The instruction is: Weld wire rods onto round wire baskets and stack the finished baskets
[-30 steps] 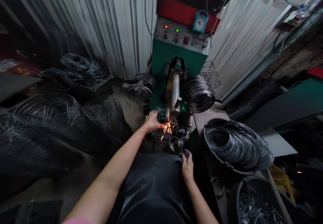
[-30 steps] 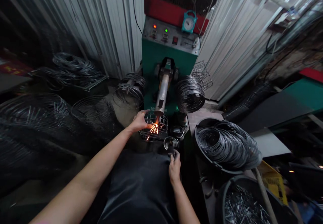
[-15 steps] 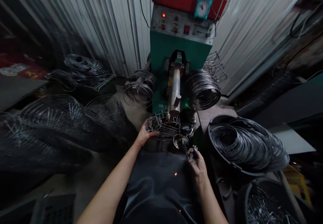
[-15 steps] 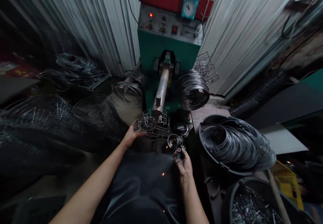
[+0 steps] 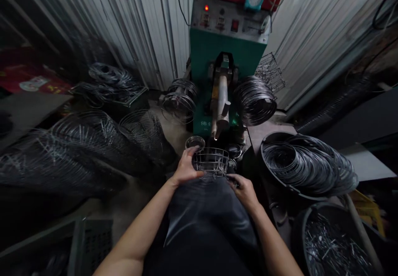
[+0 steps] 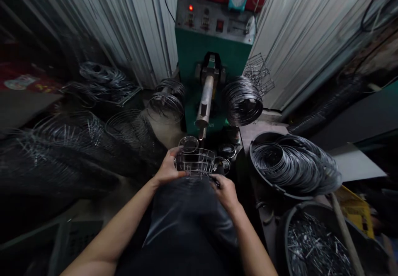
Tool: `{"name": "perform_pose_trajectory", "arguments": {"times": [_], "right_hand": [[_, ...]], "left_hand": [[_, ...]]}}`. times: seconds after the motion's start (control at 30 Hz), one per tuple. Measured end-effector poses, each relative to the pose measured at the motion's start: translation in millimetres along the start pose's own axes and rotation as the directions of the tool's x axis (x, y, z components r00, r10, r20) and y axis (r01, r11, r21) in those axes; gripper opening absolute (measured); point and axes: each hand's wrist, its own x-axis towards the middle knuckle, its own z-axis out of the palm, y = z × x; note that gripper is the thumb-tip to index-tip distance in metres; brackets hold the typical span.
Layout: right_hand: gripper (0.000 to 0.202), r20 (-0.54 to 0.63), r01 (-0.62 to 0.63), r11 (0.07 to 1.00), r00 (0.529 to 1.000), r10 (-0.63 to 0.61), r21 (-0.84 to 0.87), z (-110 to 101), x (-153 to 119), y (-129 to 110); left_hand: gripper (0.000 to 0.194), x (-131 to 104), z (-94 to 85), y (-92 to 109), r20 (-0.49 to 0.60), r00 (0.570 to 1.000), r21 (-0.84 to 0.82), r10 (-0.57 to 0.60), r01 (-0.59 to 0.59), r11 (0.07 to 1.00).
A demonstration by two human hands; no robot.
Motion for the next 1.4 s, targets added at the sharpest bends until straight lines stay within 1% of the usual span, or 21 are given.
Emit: {"name": "perform_pose_trajectory", "arguments": {"times": [0.07,0.13,0.2,0.27,0.33,0.4,0.5,0.6,0.7,0.8,0.97,1.13,1.3,1.4], "right_hand": [[0.02,0.107,-0.009,0.992,0.994,0.023,-0.128,-8.8,20.9,-28.9],[0.02,0.142,-0.035,0.967,0.987,0.073,-0.254,-9.6,38.8,-49.2],[0.017,0.092,-0.064,0.941,0.991,0.1,-0.332,-2.5,50.4,-59.0],[0.016,0.005,-0.09,0.93,0.995,0.098,-0.358,8.8,55.0,-60.4],[0.018,-0.039,-0.059,0.945,0.998,0.049,-0.322,19.4,54.3,-57.1],[0.021,-0.026,0.041,0.975,0.998,-0.048,-0.217,25.3,51.5,-52.2],[0.024,0.059,0.196,0.979,0.98,-0.193,-0.061,23.6,49.5,-45.8],[0.026,0.153,0.259,0.964,0.957,-0.248,-0.058,16.5,53.0,-41.8],[0.032,0.194,0.284,0.955,0.945,-0.264,-0.083,13.6,59.8,-38.1],[0.031,0.197,0.301,0.952,0.938,-0.284,-0.062,16.6,66.7,-33.5],[0.03,0.161,0.343,0.938,0.93,-0.332,-0.045,22.6,73.0,-28.4],[0.027,0.128,0.347,0.936,0.933,-0.337,-0.066,20.3,84.9,-27.4],[0.022,0.11,0.317,0.941,0.946,-0.305,-0.116,14.4,104.1,-29.4],[0.022,0.074,0.303,0.945,0.952,-0.296,-0.123,15.2,105.6,-30.0]], "left_hand": [[0.095,0.6,-0.8,21.3,0.029,0.999,0.207,0.042,-0.047,0.977],[0.093,2.1,-0.6,38.7,0.048,0.996,0.331,0.072,-0.084,0.94],[0.092,3.0,0.0,49.3,0.06,0.993,0.388,0.106,-0.121,0.914],[0.09,3.5,0.4,53.5,0.065,0.989,0.405,0.131,-0.146,0.902],[0.088,4.3,-0.1,53.4,0.067,0.988,0.402,0.136,-0.151,0.903],[0.087,6.0,-1.6,51.4,0.074,0.991,0.39,0.111,-0.131,0.911],[0.085,9.9,-4.8,47.3,0.095,0.994,0.354,0.053,-0.083,0.931],[0.085,15.4,-6.2,43.4,0.095,0.995,0.312,0.014,-0.043,0.949],[0.085,22.3,-5.3,41.0,0.092,0.996,0.298,0.01,-0.037,0.954],[0.085,29.0,-4.0,39.5,0.105,0.994,0.296,0.023,-0.053,0.954],[0.085,37.0,-4.6,34.8,0.134,0.99,0.303,0.043,-0.082,0.95],[0.084,51.8,-7.0,33.0,0.145,0.987,0.304,0.062,-0.104,0.947],[0.083,73.3,-7.1,34.1,0.167,0.986,0.3,-0.015,-0.036,0.953],[0.083,78.0,-5.4,33.4,0.187,0.982,0.302,-0.04,-0.019,0.953]]}}
